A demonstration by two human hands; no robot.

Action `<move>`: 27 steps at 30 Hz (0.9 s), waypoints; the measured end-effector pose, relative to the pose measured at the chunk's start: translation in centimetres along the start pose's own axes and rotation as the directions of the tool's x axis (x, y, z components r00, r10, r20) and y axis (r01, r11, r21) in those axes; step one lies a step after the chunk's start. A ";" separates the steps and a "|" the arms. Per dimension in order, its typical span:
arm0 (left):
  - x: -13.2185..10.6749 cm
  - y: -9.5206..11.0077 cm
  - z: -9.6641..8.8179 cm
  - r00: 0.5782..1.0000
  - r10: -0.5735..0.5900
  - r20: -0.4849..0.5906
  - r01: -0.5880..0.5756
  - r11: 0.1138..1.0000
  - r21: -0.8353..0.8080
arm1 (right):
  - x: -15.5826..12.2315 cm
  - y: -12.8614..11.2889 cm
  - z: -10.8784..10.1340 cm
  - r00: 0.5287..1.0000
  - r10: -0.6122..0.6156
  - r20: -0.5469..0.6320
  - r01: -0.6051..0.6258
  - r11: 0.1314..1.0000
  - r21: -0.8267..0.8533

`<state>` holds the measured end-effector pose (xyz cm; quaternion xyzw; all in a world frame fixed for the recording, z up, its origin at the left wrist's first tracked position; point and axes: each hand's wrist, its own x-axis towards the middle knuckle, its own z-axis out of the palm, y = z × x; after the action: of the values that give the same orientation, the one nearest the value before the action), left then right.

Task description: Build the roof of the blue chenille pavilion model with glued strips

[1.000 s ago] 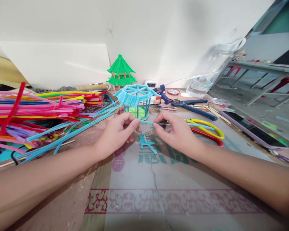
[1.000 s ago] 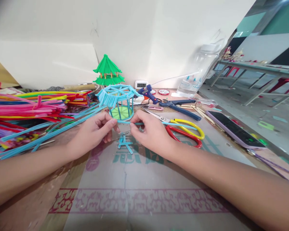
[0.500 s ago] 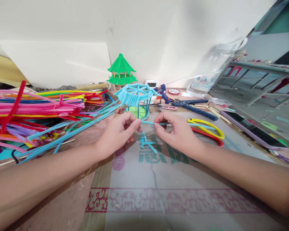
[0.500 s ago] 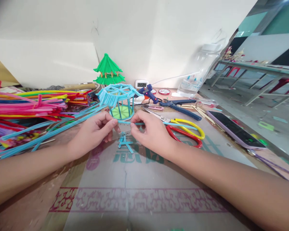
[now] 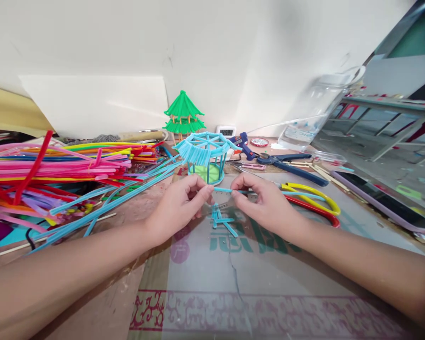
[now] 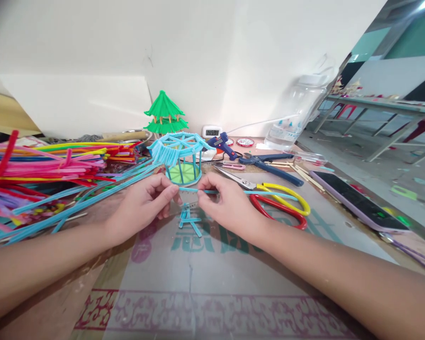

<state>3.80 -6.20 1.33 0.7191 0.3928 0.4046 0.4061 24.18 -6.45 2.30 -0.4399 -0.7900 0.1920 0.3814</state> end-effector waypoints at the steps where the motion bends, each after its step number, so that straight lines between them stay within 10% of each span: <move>1: 0.0 0.0 0.0 1.000 -0.002 0.001 0.002 1.000 -0.001 | 0.0 0.1 0.0 1.000 0.001 0.005 -0.001 1.000 0.013; 27: 0.1 0.1 0.0 1.000 -0.005 0.012 0.005 1.000 0.023 | 0.2 0.1 0.0 0.999 0.022 0.024 -0.024 0.996 0.088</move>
<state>3.85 -6.14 1.45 0.7251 0.3968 0.3947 0.4012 24.22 -6.25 2.32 -0.4294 -0.7800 0.2364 0.3891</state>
